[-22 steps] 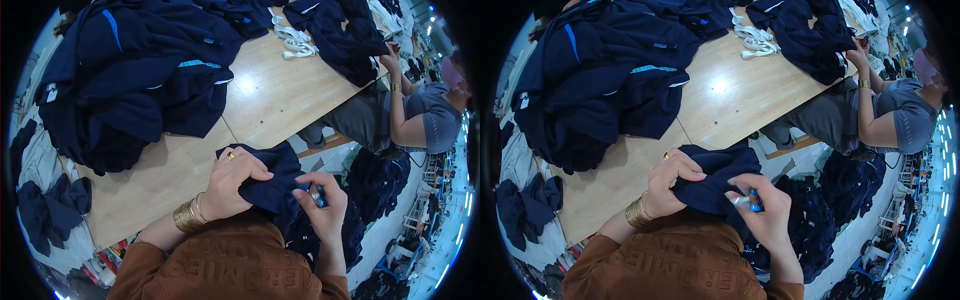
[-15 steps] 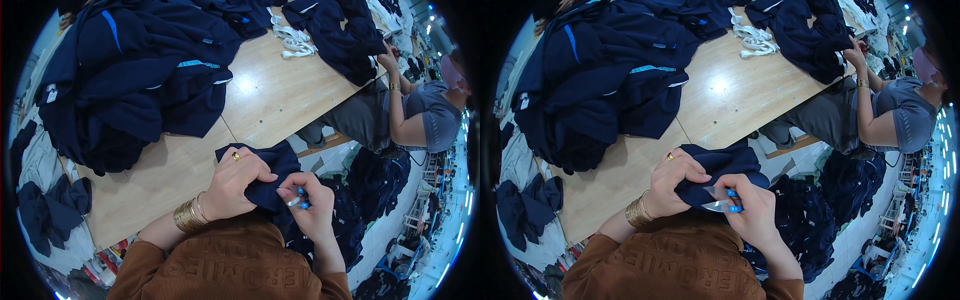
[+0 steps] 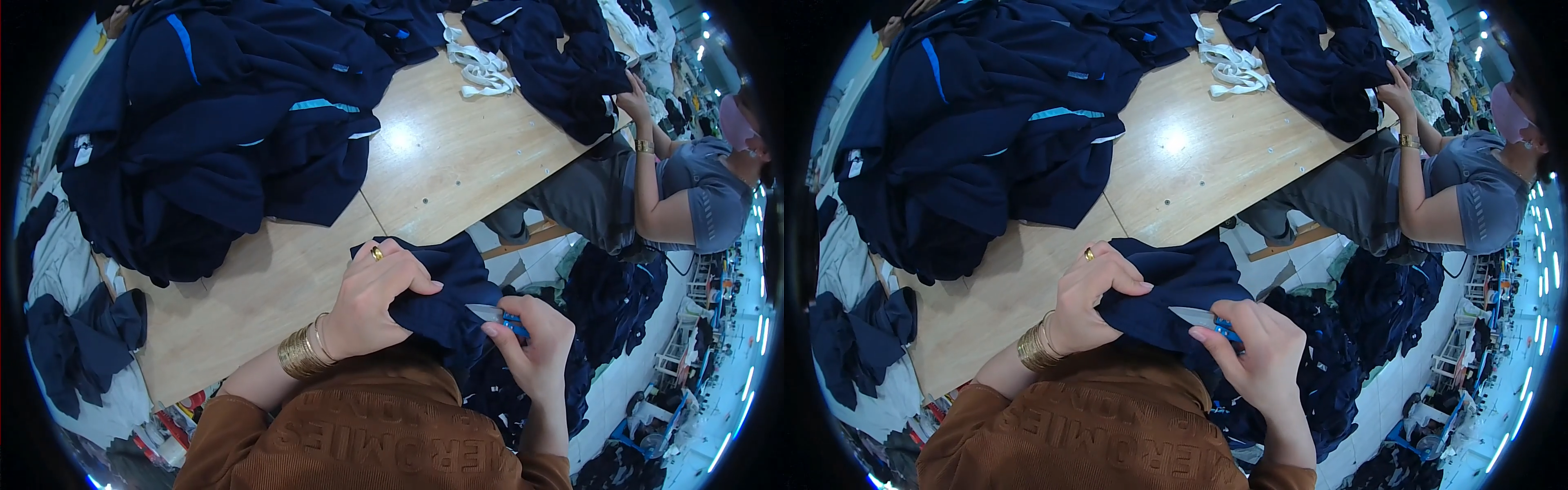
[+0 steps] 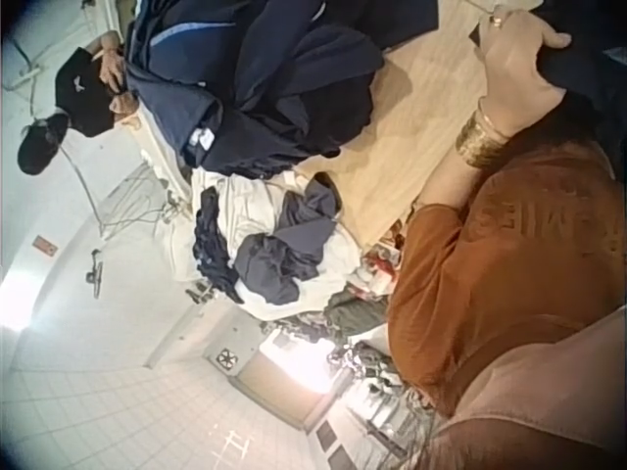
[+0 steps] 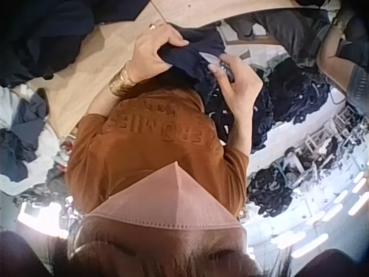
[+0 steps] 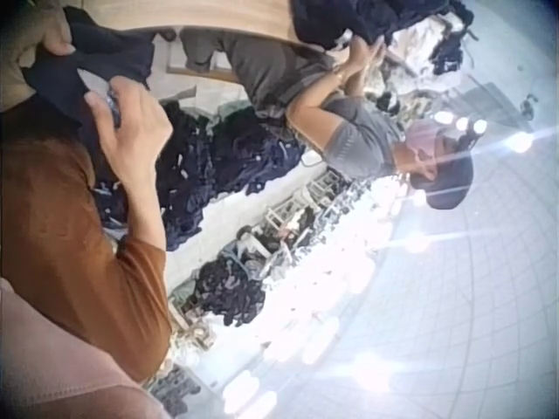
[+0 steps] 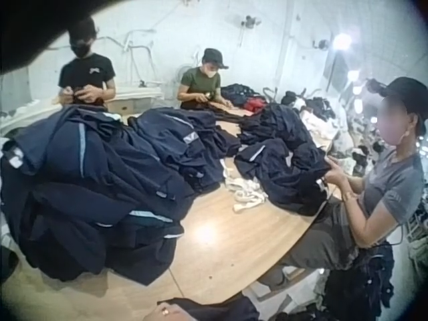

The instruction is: Trimming loose threads from dark blue garments using small scissors at a factory workbench.

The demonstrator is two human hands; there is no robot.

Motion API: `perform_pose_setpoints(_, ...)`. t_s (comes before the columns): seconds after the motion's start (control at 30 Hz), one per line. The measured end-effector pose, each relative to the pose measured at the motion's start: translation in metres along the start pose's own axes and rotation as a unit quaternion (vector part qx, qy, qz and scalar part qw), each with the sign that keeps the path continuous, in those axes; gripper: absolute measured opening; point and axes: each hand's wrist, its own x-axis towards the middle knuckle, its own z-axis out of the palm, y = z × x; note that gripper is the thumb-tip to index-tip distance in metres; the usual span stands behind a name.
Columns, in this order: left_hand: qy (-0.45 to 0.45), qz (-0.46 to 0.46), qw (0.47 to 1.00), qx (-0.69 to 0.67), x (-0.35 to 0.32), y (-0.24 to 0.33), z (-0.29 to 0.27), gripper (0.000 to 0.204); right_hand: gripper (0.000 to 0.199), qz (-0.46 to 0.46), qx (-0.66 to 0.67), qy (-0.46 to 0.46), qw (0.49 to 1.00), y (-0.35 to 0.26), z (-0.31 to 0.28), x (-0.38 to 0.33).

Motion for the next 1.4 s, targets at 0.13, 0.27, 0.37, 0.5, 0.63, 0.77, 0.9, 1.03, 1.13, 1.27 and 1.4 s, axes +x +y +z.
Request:
perform_pose_setpoints(0.13,0.0,0.009,1.0,0.015,0.0,0.0,0.0,0.023,0.026,-0.03,-0.058,0.003,0.998,-0.001,0.003,-0.001)
perform_pose_setpoints(0.27,-0.007,0.011,1.0,0.022,0.0,0.002,0.0,0.022,0.026,-0.052,-0.099,0.022,0.993,-0.001,0.006,-0.002)
perform_pose_setpoints(0.37,-0.005,0.021,0.999,0.028,-0.002,0.0,0.001,0.021,0.026,-0.065,-0.121,0.025,0.99,0.0,0.007,-0.001)
perform_pose_setpoints(0.5,-0.006,0.019,0.999,0.034,-0.001,0.002,0.0,0.021,0.026,-0.079,-0.139,0.025,0.987,-0.001,0.007,0.0)
perform_pose_setpoints(0.63,-0.006,0.022,0.999,0.032,-0.001,0.003,-0.001,0.021,0.026,-0.084,-0.147,0.023,0.985,-0.002,0.006,0.0)
perform_pose_setpoints(0.77,-0.003,0.03,0.999,0.031,-0.002,0.002,0.0,0.02,0.026,-0.086,-0.15,0.023,0.985,-0.003,0.005,0.001)
perform_pose_setpoints(0.9,-0.002,0.03,0.999,0.033,-0.001,0.002,0.001,0.02,0.025,-0.09,-0.146,0.023,0.985,-0.003,0.005,0.002)
perform_pose_setpoints(1.03,0.001,0.026,0.999,0.033,0.0,0.002,0.001,0.021,0.024,-0.072,-0.13,0.016,0.989,-0.003,0.006,0.002)
perform_pose_setpoints(1.13,0.012,0.032,0.999,0.028,-0.001,0.001,0.001,0.021,0.023,-0.044,-0.083,0.029,0.995,-0.003,0.007,0.002)
perform_pose_setpoints(1.27,0.019,0.036,0.999,0.02,-0.004,-0.003,0.002,0.023,0.024,-0.003,0.028,0.036,0.999,-0.006,0.006,-0.001)
perform_pose_setpoints(1.4,0.014,0.031,0.999,0.017,-0.003,-0.002,0.001,0.024,0.025,-0.019,0.016,0.001,1.0,-0.01,0.005,-0.003)
